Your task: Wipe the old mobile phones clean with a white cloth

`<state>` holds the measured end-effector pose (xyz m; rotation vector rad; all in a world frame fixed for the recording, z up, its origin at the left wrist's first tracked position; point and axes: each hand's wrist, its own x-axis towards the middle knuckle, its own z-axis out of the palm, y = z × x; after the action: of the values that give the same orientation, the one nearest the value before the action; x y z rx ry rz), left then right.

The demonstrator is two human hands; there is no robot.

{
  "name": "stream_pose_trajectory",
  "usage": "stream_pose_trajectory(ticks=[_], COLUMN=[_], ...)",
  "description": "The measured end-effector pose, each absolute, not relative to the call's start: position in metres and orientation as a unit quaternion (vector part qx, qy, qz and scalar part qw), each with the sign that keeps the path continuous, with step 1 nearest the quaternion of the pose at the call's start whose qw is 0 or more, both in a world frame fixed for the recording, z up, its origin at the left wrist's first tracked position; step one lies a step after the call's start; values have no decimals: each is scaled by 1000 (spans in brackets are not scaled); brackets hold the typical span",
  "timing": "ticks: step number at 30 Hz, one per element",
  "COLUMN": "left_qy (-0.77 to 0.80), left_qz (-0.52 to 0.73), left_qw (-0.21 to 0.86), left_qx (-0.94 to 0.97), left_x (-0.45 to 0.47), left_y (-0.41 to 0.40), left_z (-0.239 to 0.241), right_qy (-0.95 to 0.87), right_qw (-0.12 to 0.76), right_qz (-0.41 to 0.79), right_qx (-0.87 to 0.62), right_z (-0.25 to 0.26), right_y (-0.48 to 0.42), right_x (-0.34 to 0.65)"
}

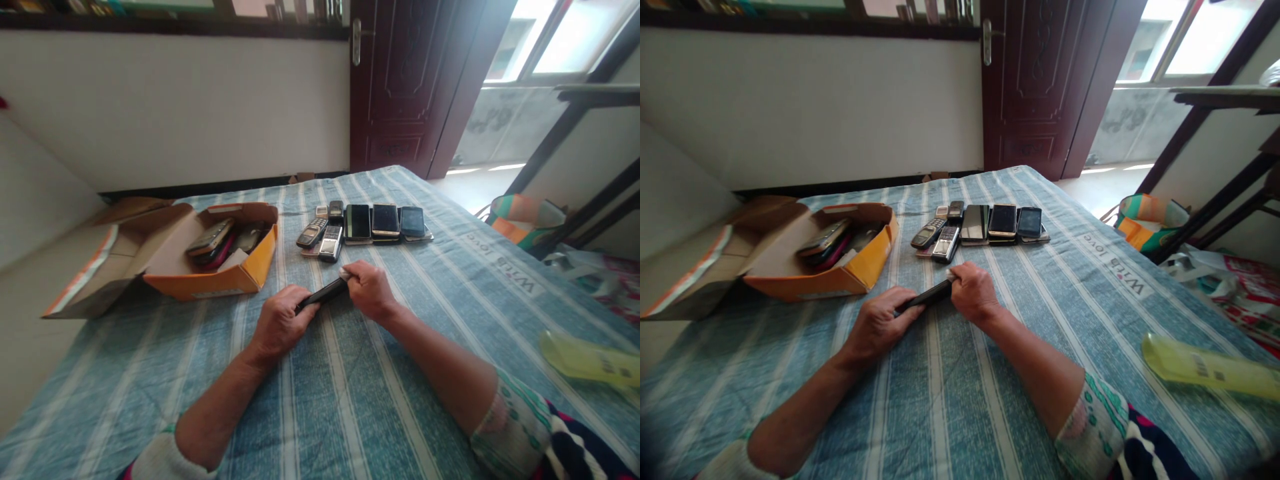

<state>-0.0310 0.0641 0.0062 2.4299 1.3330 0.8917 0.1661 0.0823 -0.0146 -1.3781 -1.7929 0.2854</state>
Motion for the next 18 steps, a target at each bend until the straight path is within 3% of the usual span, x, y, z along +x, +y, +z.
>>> stream_pose_trajectory(ticks=[4, 12, 18], left_qy=[453, 458, 449], left_qz=[306, 309, 310], left_qw=[115, 115, 111], left_qx=[829, 825, 831], left_x=[-31, -30, -30], left_y=[64, 63, 64], left_z=[7, 6, 4], right_qy=[-672, -641, -757], right_qw=[459, 503, 461], right_qz=[198, 236, 62], right_qx=[-546, -530, -459], right_z=[-13, -16, -12], right_y=[84, 84, 73], right_x=[168, 166, 157])
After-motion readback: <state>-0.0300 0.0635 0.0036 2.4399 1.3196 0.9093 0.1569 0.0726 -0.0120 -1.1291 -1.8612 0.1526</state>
